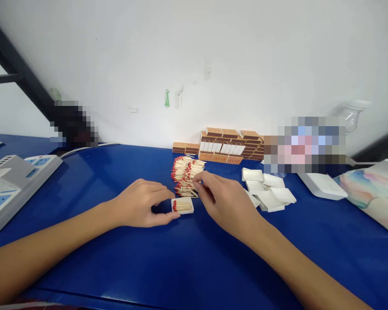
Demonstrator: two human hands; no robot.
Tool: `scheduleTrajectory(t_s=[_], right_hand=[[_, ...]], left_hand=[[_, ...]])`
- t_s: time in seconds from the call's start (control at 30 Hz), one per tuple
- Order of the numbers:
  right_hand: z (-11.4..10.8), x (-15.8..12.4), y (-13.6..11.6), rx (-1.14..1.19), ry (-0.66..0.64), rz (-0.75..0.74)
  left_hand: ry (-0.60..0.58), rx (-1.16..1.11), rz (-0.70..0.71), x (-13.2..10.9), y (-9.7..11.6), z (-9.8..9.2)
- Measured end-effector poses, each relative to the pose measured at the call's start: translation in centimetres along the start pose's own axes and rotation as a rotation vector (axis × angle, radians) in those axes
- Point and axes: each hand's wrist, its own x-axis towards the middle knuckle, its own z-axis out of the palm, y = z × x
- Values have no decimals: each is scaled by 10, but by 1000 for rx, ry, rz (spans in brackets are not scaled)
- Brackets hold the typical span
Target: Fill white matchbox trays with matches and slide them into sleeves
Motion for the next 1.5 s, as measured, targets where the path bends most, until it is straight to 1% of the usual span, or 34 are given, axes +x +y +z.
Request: scheduleTrajectory(t_s=[0.13,0.27,0.37,0.57,0.7,0.87,1.1,1.3,1.5], right_hand=[[2,4,7,-34,-78,84],[6,5,9,-7,-174,138],[11,4,9,-30,-207,164],[19,6,10,16,-217,180],[18,7,11,36,-247,205],[17,6,15,26,-272,201],[18,5,16,2,-265,192],[6,7,18,-46,-273,216],[-6,6,25,-71,-234,176]], left_hand=[[-55,5,65,-2,3,4],[-67,-5,57,-2,4,4],[-79,-5,56,-2,3,3],[-80,5,52,-2,3,5],[-75,8,60,-2,3,6],[-78,10,62,-2,3,4],[-73,15,65,-2,3,3],[-58,23,70,-1,2,3],[-78,27,50,-1,-2,3]])
